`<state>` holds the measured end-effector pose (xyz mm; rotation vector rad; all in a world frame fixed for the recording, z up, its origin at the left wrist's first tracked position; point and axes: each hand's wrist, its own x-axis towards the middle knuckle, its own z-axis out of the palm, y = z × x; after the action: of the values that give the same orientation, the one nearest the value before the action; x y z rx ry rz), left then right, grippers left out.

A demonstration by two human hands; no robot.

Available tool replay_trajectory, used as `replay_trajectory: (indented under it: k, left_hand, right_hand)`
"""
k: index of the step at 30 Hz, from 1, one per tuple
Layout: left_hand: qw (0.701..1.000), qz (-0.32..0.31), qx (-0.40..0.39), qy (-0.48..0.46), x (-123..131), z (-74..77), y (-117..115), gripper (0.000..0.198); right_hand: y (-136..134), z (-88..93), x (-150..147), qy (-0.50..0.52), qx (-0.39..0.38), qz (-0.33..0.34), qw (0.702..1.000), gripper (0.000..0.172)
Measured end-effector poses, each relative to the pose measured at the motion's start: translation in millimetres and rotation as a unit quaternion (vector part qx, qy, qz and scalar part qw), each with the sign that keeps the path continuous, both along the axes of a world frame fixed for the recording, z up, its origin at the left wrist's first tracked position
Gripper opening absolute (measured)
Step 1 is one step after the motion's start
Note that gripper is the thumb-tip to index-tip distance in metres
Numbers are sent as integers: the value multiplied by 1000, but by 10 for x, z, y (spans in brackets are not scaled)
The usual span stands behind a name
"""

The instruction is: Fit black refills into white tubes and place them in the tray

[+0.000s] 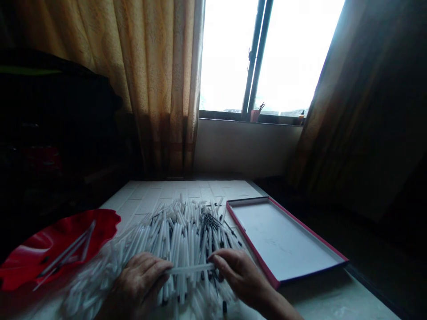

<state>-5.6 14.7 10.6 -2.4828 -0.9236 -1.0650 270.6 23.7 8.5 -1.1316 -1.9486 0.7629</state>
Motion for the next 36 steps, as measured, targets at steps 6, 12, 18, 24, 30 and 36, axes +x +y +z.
replay_trajectory:
  k: [6,12,18,24,30,36]
  left_hand:
    - [999,9,-30,-17,-36,-140,27,17]
    - [984,-6,-120,-133,20,-136,-52,9]
    - [971,-17,-161,-176,3,-54,-101,8]
    - [990,-31,-112,-77,32,-15,-138,12]
    - [995,-53,-79,-4,140,17,-237,21]
    - [997,-21,-62,-42,99,-38,-172,19]
  right_hand:
    - [-4,-22,-57,162,-173,74,969,46]
    - [-37,7,-61,143,-247,73,956,26]
    - [-53,-91,-30,103,-262,132,950,26]
    - [-6,-20,-16,204,-257,93,940,44]
    - [-33,80,-26,248,-266,82,928,50]
    - [106,99,125,274,-197,-18,941,55]
